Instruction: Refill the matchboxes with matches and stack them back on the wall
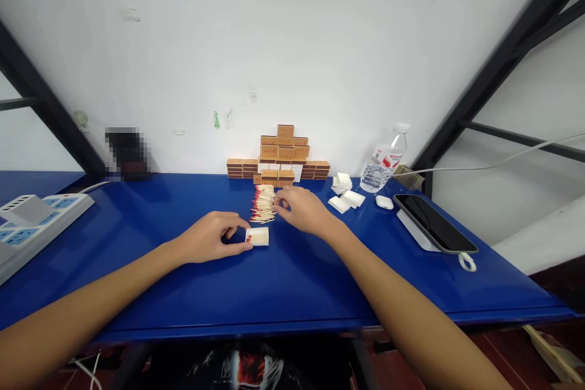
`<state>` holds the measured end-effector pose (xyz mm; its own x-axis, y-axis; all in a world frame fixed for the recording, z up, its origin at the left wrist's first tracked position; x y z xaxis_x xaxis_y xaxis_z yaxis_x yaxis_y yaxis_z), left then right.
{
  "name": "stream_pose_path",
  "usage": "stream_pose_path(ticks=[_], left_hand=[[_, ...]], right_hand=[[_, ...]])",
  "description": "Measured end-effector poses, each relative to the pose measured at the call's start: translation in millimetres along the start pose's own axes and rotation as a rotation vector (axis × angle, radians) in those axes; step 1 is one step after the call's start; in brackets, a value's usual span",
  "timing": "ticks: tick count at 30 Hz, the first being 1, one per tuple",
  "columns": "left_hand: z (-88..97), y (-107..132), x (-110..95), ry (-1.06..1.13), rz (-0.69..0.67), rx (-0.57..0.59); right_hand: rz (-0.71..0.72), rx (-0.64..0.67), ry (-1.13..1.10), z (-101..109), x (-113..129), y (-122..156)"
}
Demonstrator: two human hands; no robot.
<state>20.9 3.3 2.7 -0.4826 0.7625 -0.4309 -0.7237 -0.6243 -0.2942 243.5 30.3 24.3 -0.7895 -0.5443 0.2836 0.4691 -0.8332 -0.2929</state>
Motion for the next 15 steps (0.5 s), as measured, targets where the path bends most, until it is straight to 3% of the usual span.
stream_pose_path(ticks=[6, 12, 15], left_hand=[[0.0, 0, -2, 0.018, 0.018, 0.007], [2.4, 0, -2, 0.021, 0.035, -0.029], [0.8, 0, -3, 0.002, 0.016, 0.027]], right_hand=[[0.131, 0.118, -0.090, -15, 3, 1], [0.108, 0.139, -0.110, -23, 3, 1], [0.097, 0.132, -0.101, -23, 3, 1]])
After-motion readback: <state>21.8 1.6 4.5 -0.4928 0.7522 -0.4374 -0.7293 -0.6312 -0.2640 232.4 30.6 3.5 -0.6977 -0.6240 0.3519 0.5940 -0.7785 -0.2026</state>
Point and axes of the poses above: each hand's wrist, its own y-axis away from the middle knuckle, its own z-axis out of the back of the hand, x = y × z, the point moved 4 cm from there along -y, towards the middle knuckle, and after that the axes turned 1 degree about -z, right-handed, at the moved point
